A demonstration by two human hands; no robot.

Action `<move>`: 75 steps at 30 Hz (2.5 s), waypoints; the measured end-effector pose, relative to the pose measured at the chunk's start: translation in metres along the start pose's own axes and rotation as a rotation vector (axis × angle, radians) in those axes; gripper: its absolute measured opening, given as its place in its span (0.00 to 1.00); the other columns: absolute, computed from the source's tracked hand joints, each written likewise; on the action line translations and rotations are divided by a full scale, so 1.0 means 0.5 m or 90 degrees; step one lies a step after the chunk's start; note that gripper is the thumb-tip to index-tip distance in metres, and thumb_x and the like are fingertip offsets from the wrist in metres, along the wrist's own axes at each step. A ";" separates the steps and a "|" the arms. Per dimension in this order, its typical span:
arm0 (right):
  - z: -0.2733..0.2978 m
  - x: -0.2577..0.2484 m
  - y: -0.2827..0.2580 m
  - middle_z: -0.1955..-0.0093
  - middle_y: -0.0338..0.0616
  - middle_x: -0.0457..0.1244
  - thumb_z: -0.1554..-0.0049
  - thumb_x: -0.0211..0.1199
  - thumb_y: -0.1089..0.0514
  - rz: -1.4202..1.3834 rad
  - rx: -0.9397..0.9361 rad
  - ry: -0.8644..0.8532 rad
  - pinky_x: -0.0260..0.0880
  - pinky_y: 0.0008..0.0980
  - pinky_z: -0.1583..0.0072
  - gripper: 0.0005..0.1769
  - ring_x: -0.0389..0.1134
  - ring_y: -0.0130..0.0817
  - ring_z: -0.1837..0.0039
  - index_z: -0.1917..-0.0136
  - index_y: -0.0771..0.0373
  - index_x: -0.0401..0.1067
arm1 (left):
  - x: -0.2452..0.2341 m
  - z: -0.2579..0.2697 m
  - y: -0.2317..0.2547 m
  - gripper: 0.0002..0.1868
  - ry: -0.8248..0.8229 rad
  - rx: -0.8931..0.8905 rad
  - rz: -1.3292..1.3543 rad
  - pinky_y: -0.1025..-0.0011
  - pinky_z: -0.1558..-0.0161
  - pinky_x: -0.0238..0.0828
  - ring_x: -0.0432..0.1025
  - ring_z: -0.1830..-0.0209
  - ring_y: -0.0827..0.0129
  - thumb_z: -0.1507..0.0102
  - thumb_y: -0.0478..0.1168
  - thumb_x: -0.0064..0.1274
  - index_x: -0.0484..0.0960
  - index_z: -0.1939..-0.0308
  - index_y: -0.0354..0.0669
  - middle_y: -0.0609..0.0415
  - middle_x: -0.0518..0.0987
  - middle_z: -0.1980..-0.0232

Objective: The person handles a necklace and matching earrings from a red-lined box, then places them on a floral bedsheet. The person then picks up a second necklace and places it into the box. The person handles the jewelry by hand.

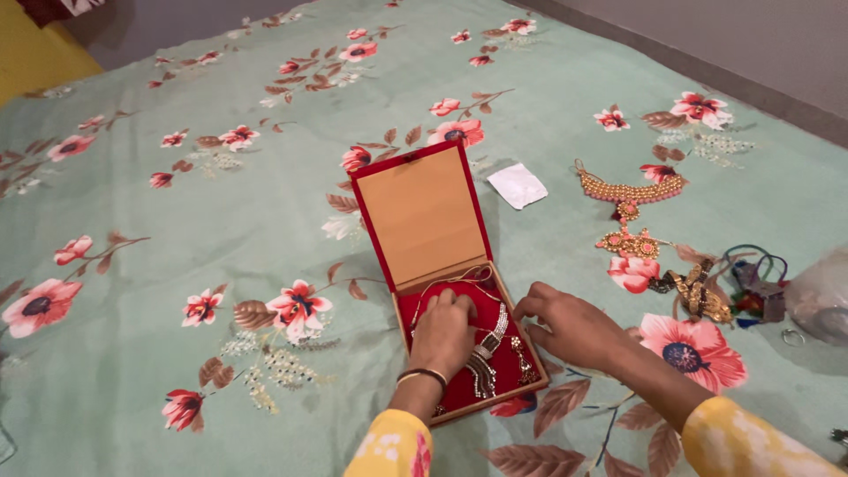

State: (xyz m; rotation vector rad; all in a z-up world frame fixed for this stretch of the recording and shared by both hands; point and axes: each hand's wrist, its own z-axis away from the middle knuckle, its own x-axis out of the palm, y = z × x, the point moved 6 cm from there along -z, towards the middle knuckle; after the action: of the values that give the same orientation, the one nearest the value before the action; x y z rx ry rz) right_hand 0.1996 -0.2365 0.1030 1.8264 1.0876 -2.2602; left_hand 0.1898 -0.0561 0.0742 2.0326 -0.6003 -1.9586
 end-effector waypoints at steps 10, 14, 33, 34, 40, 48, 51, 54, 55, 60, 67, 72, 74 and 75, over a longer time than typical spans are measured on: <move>-0.002 0.004 0.025 0.46 0.41 0.64 0.47 0.63 0.56 -0.009 0.019 0.003 0.69 0.44 0.45 0.17 0.71 0.44 0.48 0.43 0.53 0.75 | 0.028 -0.019 -0.016 0.07 -0.051 0.019 -0.022 0.56 0.46 0.70 0.70 0.45 0.52 0.42 0.35 0.59 0.80 0.60 0.41 0.45 0.76 0.51; 0.001 0.007 0.027 0.46 0.42 0.64 0.47 0.62 0.57 -0.018 0.018 0.013 0.69 0.44 0.45 0.15 0.71 0.44 0.48 0.45 0.55 0.75 | 0.039 -0.020 -0.025 0.04 -0.066 0.023 -0.031 0.56 0.45 0.70 0.71 0.45 0.52 0.42 0.34 0.56 0.81 0.62 0.42 0.46 0.76 0.51; -0.006 0.029 0.029 0.49 0.42 0.64 0.49 0.65 0.60 -0.096 0.042 0.018 0.69 0.38 0.45 0.19 0.70 0.40 0.49 0.43 0.52 0.77 | -0.002 -0.032 0.028 0.08 -0.103 -0.022 0.270 0.58 0.55 0.72 0.78 0.56 0.51 0.37 0.36 0.56 0.74 0.59 0.38 0.43 0.82 0.60; -0.008 0.030 0.028 0.49 0.42 0.64 0.49 0.66 0.60 -0.095 0.033 0.021 0.69 0.38 0.45 0.19 0.70 0.40 0.49 0.43 0.52 0.78 | 0.000 -0.032 0.028 0.07 -0.105 -0.028 0.295 0.59 0.55 0.72 0.78 0.58 0.52 0.37 0.35 0.55 0.74 0.59 0.39 0.44 0.82 0.61; -0.006 0.042 0.043 0.48 0.41 0.63 0.49 0.65 0.61 -0.106 0.062 -0.003 0.69 0.38 0.44 0.21 0.70 0.39 0.48 0.41 0.51 0.76 | 0.004 -0.030 0.026 0.07 -0.106 -0.040 0.364 0.62 0.59 0.73 0.79 0.63 0.60 0.37 0.35 0.56 0.74 0.59 0.39 0.45 0.82 0.65; -0.011 0.057 0.049 0.48 0.41 0.63 0.48 0.64 0.61 -0.153 0.025 0.013 0.70 0.38 0.46 0.19 0.70 0.40 0.49 0.42 0.52 0.75 | 0.009 -0.025 0.035 0.07 -0.093 -0.005 0.409 0.67 0.59 0.75 0.79 0.62 0.67 0.39 0.34 0.59 0.77 0.61 0.38 0.50 0.83 0.64; -0.010 0.065 0.046 0.49 0.41 0.63 0.48 0.65 0.61 -0.154 0.026 0.014 0.70 0.38 0.48 0.19 0.70 0.39 0.50 0.43 0.52 0.75 | 0.010 -0.023 0.035 0.05 -0.082 -0.005 0.426 0.69 0.58 0.77 0.80 0.62 0.69 0.40 0.32 0.58 0.79 0.61 0.38 0.52 0.84 0.64; -0.010 0.069 0.044 0.49 0.40 0.62 0.48 0.65 0.61 -0.153 0.050 -0.007 0.70 0.37 0.48 0.19 0.70 0.37 0.52 0.43 0.51 0.75 | 0.009 -0.021 0.030 0.06 -0.074 -0.024 0.414 0.70 0.58 0.77 0.80 0.62 0.70 0.40 0.32 0.59 0.81 0.60 0.38 0.53 0.85 0.63; -0.010 0.070 0.044 0.50 0.39 0.62 0.48 0.65 0.61 -0.155 0.059 -0.016 0.70 0.36 0.48 0.19 0.70 0.36 0.53 0.43 0.51 0.75 | 0.008 -0.021 0.028 0.06 -0.070 -0.029 0.405 0.70 0.58 0.77 0.80 0.63 0.70 0.40 0.33 0.59 0.82 0.59 0.39 0.53 0.85 0.63; -0.005 0.069 0.045 0.51 0.39 0.62 0.47 0.65 0.60 -0.154 0.074 -0.023 0.70 0.36 0.49 0.19 0.70 0.34 0.54 0.42 0.49 0.75 | 0.013 -0.013 0.012 0.05 -0.062 -0.062 0.420 0.70 0.59 0.76 0.80 0.64 0.71 0.39 0.33 0.59 0.83 0.59 0.39 0.54 0.86 0.63; 0.002 0.075 0.048 0.51 0.39 0.63 0.48 0.64 0.61 -0.156 0.054 -0.012 0.71 0.35 0.49 0.19 0.70 0.33 0.54 0.42 0.52 0.75 | 0.018 0.004 -0.012 0.04 -0.056 -0.122 0.377 0.71 0.60 0.76 0.79 0.66 0.72 0.39 0.34 0.59 0.84 0.60 0.39 0.54 0.85 0.65; 0.001 0.074 0.044 0.51 0.40 0.61 0.48 0.64 0.60 -0.124 0.058 -0.018 0.71 0.36 0.49 0.19 0.70 0.35 0.54 0.42 0.51 0.75 | 0.012 0.005 -0.010 0.04 -0.058 -0.126 0.400 0.72 0.59 0.75 0.79 0.65 0.73 0.38 0.33 0.57 0.83 0.60 0.39 0.54 0.85 0.65; 0.001 0.071 0.042 0.51 0.40 0.61 0.48 0.64 0.60 -0.111 0.052 -0.023 0.70 0.37 0.49 0.19 0.70 0.36 0.54 0.42 0.51 0.75 | 0.009 0.003 -0.004 0.04 -0.053 -0.112 0.424 0.72 0.59 0.76 0.79 0.64 0.73 0.38 0.33 0.57 0.83 0.59 0.39 0.54 0.85 0.64; 0.001 0.070 0.041 0.51 0.40 0.61 0.48 0.64 0.59 -0.110 0.053 -0.027 0.70 0.37 0.49 0.19 0.70 0.36 0.54 0.42 0.51 0.75 | 0.008 0.000 0.000 0.05 -0.048 -0.106 0.436 0.72 0.58 0.76 0.79 0.63 0.73 0.38 0.33 0.57 0.83 0.59 0.39 0.54 0.85 0.63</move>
State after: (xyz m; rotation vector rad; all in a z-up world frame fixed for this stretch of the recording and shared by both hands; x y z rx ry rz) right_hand 0.1977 -0.2387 0.0623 1.7686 1.2051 -2.4630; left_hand 0.1898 -0.0581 0.0708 1.3968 -0.9577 -1.6009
